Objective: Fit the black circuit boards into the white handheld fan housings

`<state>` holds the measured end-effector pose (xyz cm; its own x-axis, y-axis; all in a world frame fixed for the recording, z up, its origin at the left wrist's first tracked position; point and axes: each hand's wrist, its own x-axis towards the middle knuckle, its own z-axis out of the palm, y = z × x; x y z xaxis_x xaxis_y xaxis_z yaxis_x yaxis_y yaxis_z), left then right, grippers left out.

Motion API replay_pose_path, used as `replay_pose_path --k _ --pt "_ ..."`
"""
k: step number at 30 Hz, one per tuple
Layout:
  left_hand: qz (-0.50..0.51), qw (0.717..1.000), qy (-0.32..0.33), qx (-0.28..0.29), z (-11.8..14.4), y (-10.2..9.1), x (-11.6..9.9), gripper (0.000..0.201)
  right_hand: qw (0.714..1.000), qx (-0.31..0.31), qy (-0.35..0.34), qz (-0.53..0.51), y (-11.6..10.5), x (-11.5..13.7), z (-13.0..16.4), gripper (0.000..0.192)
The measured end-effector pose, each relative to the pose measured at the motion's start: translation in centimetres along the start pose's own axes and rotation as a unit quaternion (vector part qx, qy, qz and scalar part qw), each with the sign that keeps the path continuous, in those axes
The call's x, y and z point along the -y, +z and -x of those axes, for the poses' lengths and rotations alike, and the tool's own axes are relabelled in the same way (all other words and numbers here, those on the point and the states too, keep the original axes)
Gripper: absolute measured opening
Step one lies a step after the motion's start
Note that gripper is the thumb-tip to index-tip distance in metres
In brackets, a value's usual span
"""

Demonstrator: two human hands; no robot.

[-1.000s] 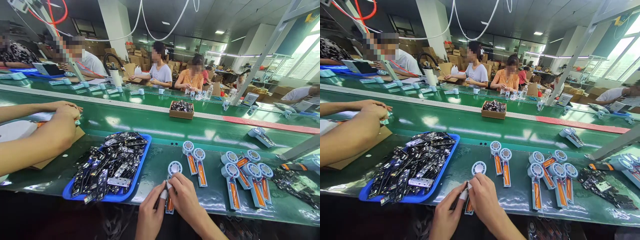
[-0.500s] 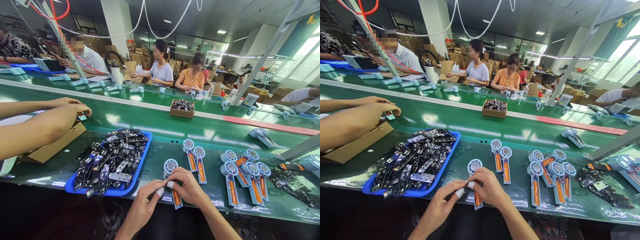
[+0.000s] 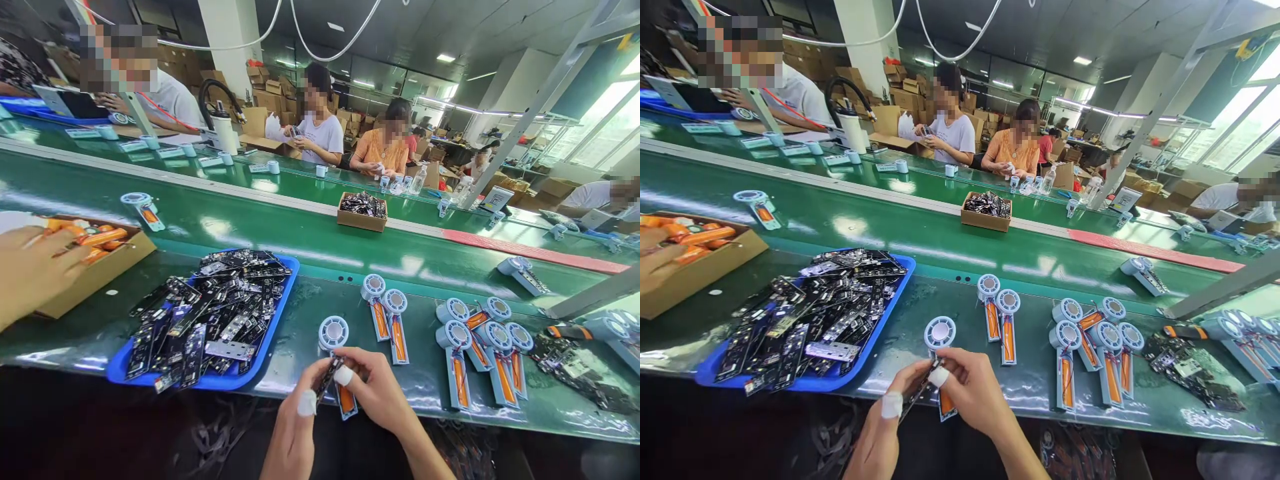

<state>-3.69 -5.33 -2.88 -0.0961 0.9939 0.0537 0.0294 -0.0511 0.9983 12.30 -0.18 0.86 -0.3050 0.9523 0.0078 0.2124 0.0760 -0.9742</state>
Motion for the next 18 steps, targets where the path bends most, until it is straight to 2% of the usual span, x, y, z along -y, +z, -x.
replay_pose_path --k 2,3,5,8,10,12,14,16,18 --pt "0.033 0.999 0.009 0.027 0.3 0.0 0.5 0.069 0.996 0.019 0.069 -0.049 0.0 0.2 -0.1 0.038" --pt "0.041 0.999 0.003 0.029 0.3 0.0 0.6 0.070 0.994 0.023 0.081 -0.070 0.0 0.2 -0.3 0.040" --pt "0.029 0.999 -0.030 0.006 -0.2 -0.2 0.2 0.066 0.990 0.024 0.074 -0.115 0.0 -0.1 -0.6 0.039" --pt "-0.057 0.995 -0.076 -0.023 -1.4 -0.8 -1.3 0.061 0.982 0.038 0.056 -0.176 0.0 -0.4 -0.9 0.037" --pt "-0.107 0.991 -0.080 0.011 -2.3 -1.1 -2.5 0.060 0.977 0.058 0.055 -0.199 0.1 -0.4 -0.8 0.037" --pt "-0.117 0.988 -0.087 0.054 -3.1 -1.4 -3.3 0.057 0.974 0.080 0.044 -0.205 0.1 0.0 -0.5 0.035" --pt "-0.080 0.986 -0.116 0.085 -3.5 -1.5 -3.5 0.054 0.975 0.101 0.021 -0.194 0.0 0.5 -0.3 0.035" --pt "0.004 0.977 -0.179 0.114 -3.7 -1.2 -3.3 0.054 0.977 0.120 -0.007 -0.177 -0.1 1.1 0.0 0.036" --pt "0.114 0.948 -0.252 0.156 -3.5 -0.8 -3.0 0.056 0.979 0.132 -0.042 -0.150 -0.3 1.6 0.1 0.039"
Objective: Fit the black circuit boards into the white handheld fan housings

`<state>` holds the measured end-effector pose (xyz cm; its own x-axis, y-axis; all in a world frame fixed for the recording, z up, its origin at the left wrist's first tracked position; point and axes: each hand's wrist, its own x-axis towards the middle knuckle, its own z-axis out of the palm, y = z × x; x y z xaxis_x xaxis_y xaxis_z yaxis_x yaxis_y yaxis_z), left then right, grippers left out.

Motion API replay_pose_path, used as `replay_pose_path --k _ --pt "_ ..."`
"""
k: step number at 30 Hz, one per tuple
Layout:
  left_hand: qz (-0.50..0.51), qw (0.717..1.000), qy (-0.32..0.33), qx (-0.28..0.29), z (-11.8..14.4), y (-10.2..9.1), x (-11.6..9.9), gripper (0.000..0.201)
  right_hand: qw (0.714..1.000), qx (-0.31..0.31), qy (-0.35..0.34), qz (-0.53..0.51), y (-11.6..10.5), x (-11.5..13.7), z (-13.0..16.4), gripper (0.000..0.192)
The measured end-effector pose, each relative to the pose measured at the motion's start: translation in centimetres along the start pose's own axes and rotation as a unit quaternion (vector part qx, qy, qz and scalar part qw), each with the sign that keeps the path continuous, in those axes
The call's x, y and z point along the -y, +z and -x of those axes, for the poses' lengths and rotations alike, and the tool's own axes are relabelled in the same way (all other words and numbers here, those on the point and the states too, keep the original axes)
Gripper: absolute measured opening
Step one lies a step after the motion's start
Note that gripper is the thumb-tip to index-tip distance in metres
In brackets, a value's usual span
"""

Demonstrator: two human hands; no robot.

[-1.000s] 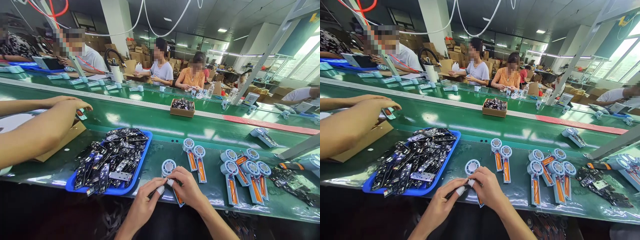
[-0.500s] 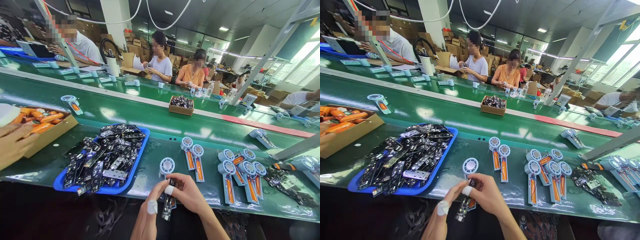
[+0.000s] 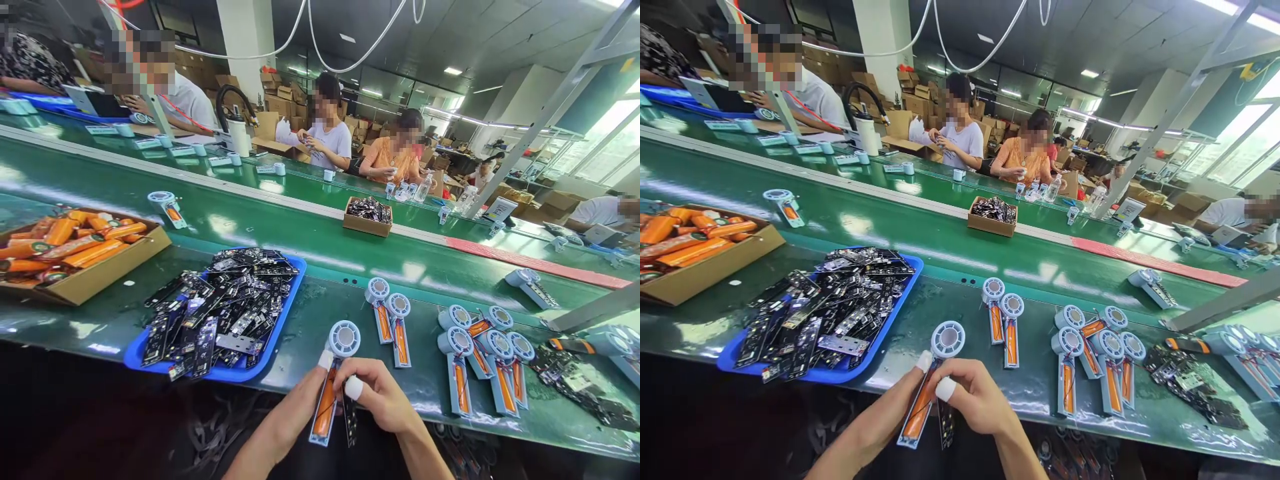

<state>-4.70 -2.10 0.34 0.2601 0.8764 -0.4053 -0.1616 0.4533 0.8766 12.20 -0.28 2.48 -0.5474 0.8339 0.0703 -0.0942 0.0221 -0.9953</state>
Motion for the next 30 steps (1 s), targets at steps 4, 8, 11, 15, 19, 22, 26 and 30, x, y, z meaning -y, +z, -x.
replay_pose_path --k 4,8,11,15,19,22,26,30 --pt "0.087 0.995 -0.035 0.022 -0.1 0.9 1.0 0.056 0.996 0.000 -0.047 0.082 0.1 0.4 0.1 0.047" --pt "0.015 0.992 0.099 -0.078 -0.7 1.4 1.6 0.053 0.989 -0.078 -0.036 0.120 0.5 0.4 0.2 0.051" --pt "-0.005 0.986 0.138 -0.096 -1.0 1.3 1.3 0.060 0.989 -0.140 0.001 0.051 0.7 0.3 0.4 0.047" --pt "-0.031 0.984 0.167 -0.052 -0.6 1.0 0.6 0.057 0.975 -0.173 0.039 -0.136 1.0 0.0 0.6 0.038" --pt "-0.062 0.977 0.187 -0.087 0.2 1.0 1.1 0.050 0.956 -0.185 0.046 -0.224 1.3 -0.8 1.0 0.036" --pt "-0.063 0.974 0.191 -0.107 0.5 1.1 1.9 0.048 0.948 -0.185 0.037 -0.258 1.3 -1.5 1.4 0.038" --pt "-0.091 0.976 0.192 -0.053 0.4 1.1 2.2 0.052 0.946 -0.171 0.023 -0.276 1.1 -2.0 1.6 0.039" --pt "-0.170 0.953 0.211 -0.136 0.3 0.8 2.1 0.049 0.954 -0.153 0.013 -0.256 1.1 -2.0 1.8 0.049"
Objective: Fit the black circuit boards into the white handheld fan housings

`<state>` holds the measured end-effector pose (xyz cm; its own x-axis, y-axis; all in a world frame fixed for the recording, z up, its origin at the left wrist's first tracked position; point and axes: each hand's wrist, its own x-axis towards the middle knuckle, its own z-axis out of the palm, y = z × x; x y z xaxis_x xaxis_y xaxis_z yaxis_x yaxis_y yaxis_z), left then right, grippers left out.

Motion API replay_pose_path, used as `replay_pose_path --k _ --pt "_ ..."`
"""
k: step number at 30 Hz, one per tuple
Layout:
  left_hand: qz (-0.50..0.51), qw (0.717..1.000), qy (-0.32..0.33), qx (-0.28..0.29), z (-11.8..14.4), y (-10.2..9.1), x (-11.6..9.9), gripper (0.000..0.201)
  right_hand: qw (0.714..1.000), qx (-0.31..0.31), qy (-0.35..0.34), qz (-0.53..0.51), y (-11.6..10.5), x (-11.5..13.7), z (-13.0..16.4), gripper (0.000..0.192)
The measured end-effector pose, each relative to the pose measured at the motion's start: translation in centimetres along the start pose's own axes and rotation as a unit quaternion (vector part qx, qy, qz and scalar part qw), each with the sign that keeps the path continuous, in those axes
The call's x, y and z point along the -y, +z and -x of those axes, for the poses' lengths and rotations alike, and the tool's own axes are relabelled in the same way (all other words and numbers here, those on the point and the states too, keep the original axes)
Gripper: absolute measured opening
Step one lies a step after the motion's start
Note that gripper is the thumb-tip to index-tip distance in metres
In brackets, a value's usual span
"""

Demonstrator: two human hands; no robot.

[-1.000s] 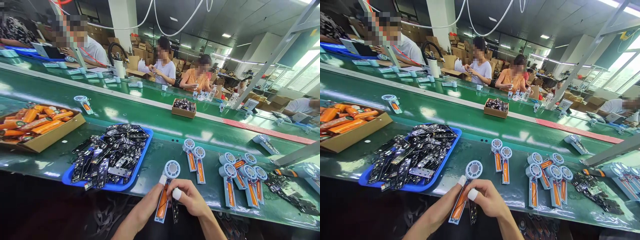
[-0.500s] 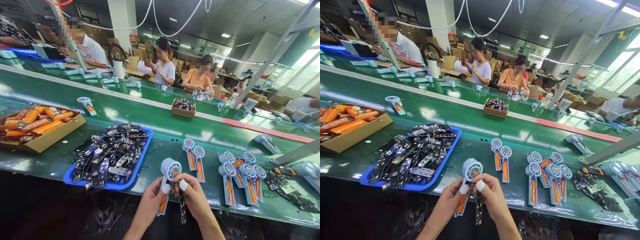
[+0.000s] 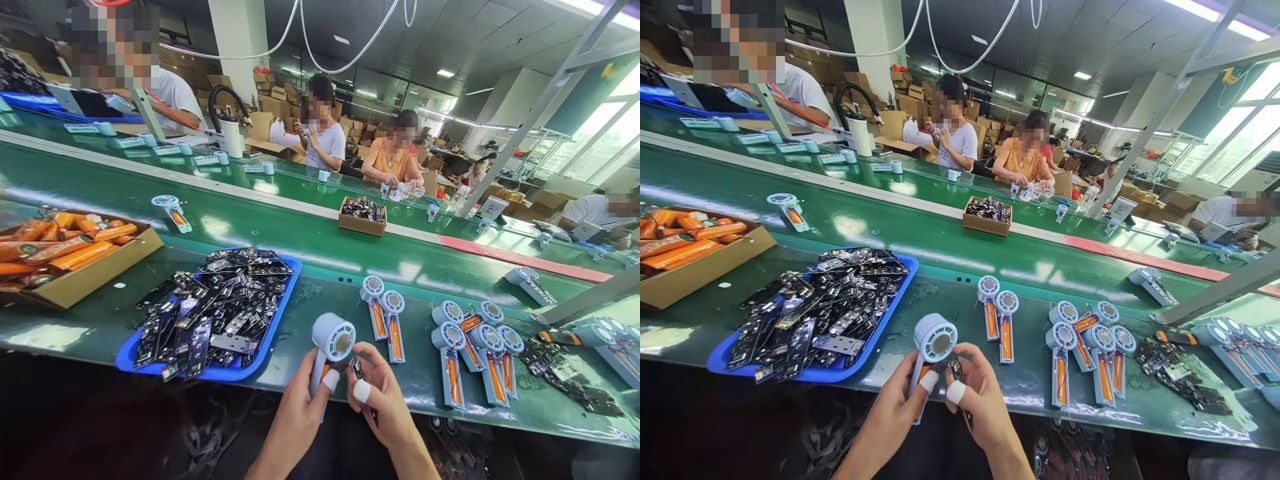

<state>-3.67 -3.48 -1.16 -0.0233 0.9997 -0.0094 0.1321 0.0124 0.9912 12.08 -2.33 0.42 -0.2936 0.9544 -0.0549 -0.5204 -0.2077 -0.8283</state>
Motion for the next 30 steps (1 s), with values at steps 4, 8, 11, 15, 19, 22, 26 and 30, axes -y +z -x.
replay_pose_path --k 4,8,11,15,19,22,26,30 --pt "-0.051 0.996 0.035 -0.061 0.2 -0.2 -0.1 0.047 0.996 -0.025 0.004 0.087 -0.1 -0.1 0.1 0.055" --pt "-0.093 0.990 0.062 -0.083 0.1 -0.7 -0.5 0.047 0.950 -0.065 -0.025 0.303 -0.3 0.3 0.0 0.031" --pt "-0.101 0.990 0.055 -0.078 -0.1 -1.2 -1.0 0.045 0.838 -0.038 -0.088 0.537 0.0 1.8 -0.1 0.015" --pt "-0.101 0.993 0.033 -0.052 -0.3 -1.6 -1.6 0.042 0.651 0.037 -0.062 0.756 1.5 5.2 -0.1 0.020" --pt "-0.090 0.995 0.004 -0.033 -0.4 -1.7 -2.1 0.045 0.503 0.148 -0.017 0.851 3.2 7.4 0.0 0.014" --pt "-0.088 0.996 0.004 -0.014 -0.4 -1.7 -2.3 0.045 0.451 0.229 -0.019 0.862 3.4 7.6 0.1 0.014" --pt "-0.073 0.997 -0.011 0.016 -0.4 -1.6 -2.2 0.042 0.463 0.285 -0.031 0.839 2.7 6.8 0.2 0.011" --pt "-0.021 0.998 -0.055 0.035 -0.5 -1.7 -1.6 0.045 0.505 0.276 -0.060 0.816 1.8 6.2 0.4 0.008"
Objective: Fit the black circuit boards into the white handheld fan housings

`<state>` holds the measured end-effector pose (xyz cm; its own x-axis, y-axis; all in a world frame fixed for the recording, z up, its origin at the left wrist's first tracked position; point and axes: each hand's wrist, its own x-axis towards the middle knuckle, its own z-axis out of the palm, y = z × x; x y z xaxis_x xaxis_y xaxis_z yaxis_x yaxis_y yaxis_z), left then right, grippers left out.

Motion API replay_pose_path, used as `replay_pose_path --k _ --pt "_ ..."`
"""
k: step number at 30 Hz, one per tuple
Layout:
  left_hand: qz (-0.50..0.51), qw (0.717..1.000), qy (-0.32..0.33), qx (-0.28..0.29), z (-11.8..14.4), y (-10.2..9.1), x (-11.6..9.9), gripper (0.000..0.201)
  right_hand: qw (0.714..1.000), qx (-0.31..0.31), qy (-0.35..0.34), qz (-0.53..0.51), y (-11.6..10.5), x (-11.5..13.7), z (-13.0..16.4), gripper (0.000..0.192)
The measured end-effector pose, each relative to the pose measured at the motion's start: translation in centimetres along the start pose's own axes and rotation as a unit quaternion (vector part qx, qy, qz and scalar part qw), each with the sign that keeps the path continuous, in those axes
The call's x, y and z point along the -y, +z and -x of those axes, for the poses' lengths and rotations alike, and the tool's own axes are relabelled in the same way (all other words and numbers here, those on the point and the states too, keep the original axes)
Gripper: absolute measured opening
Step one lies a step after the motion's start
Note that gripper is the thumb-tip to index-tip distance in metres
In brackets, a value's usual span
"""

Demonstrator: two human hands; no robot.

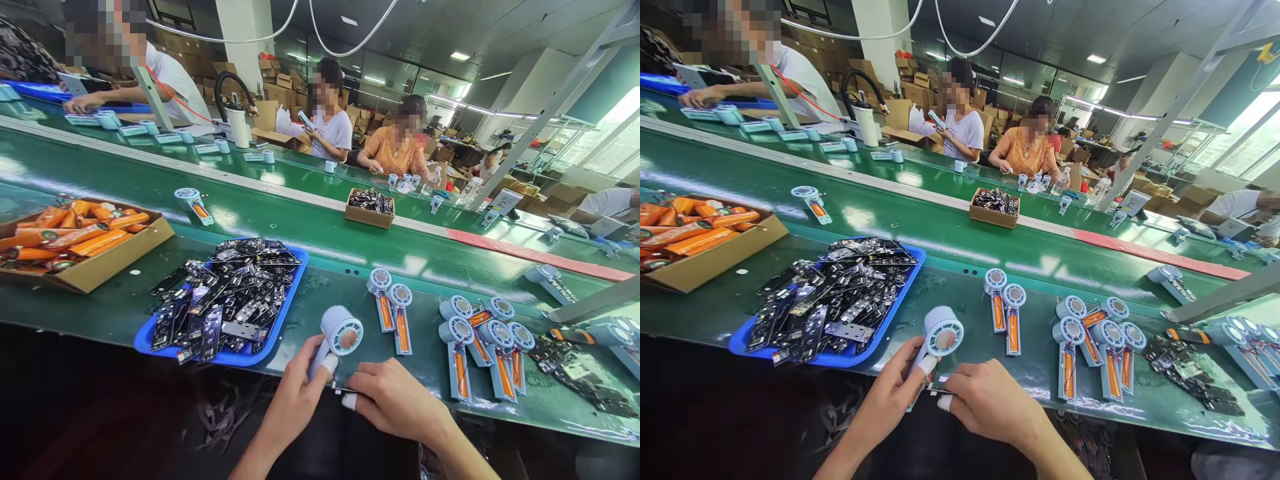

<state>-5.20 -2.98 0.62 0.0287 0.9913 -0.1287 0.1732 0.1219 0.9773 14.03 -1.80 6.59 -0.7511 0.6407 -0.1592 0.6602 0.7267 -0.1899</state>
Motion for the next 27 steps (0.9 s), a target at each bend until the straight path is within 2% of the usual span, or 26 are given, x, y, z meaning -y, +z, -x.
replay_pose_path --k 4,9,13,18,21,22,23,24,27 --pt "0.046 0.999 -0.012 0.013 -0.2 -0.4 0.3 0.046 0.998 -0.048 0.013 0.049 0.6 0.0 0.4 0.002" --pt "0.066 0.998 0.001 0.009 -0.2 -0.4 0.1 0.043 0.981 -0.126 0.012 0.149 1.2 0.7 1.0 0.012" --pt "0.055 0.998 0.007 0.013 -0.1 -0.1 -0.1 0.043 0.975 -0.150 0.006 0.163 1.5 1.1 1.3 0.014" --pt "0.062 0.998 0.002 0.020 0.0 0.0 -0.2 0.043 0.983 -0.159 0.003 0.089 1.8 1.3 1.2 0.011" --pt "0.101 0.994 -0.016 0.026 0.1 0.1 -0.3 0.043 0.980 -0.175 0.009 -0.097 2.5 1.3 0.8 0.020" --pt "0.121 0.992 -0.025 0.028 0.1 0.2 -0.3 0.043 0.964 -0.179 0.022 -0.196 3.0 1.4 0.5 0.028" --pt "0.141 0.989 -0.036 0.029 0.1 0.2 -0.3 0.044 0.933 -0.179 0.042 -0.309 3.6 1.4 0.1 0.038" --pt "0.159 0.986 -0.048 0.028 0.1 0.3 -0.2 0.044 0.886 -0.175 0.064 -0.424 4.2 1.6 -0.3 0.047" --pt "0.187 0.980 -0.074 0.005 0.3 0.7 0.3 0.045 0.693 -0.167 0.106 -0.693 6.2 2.3 -1.7 0.061"
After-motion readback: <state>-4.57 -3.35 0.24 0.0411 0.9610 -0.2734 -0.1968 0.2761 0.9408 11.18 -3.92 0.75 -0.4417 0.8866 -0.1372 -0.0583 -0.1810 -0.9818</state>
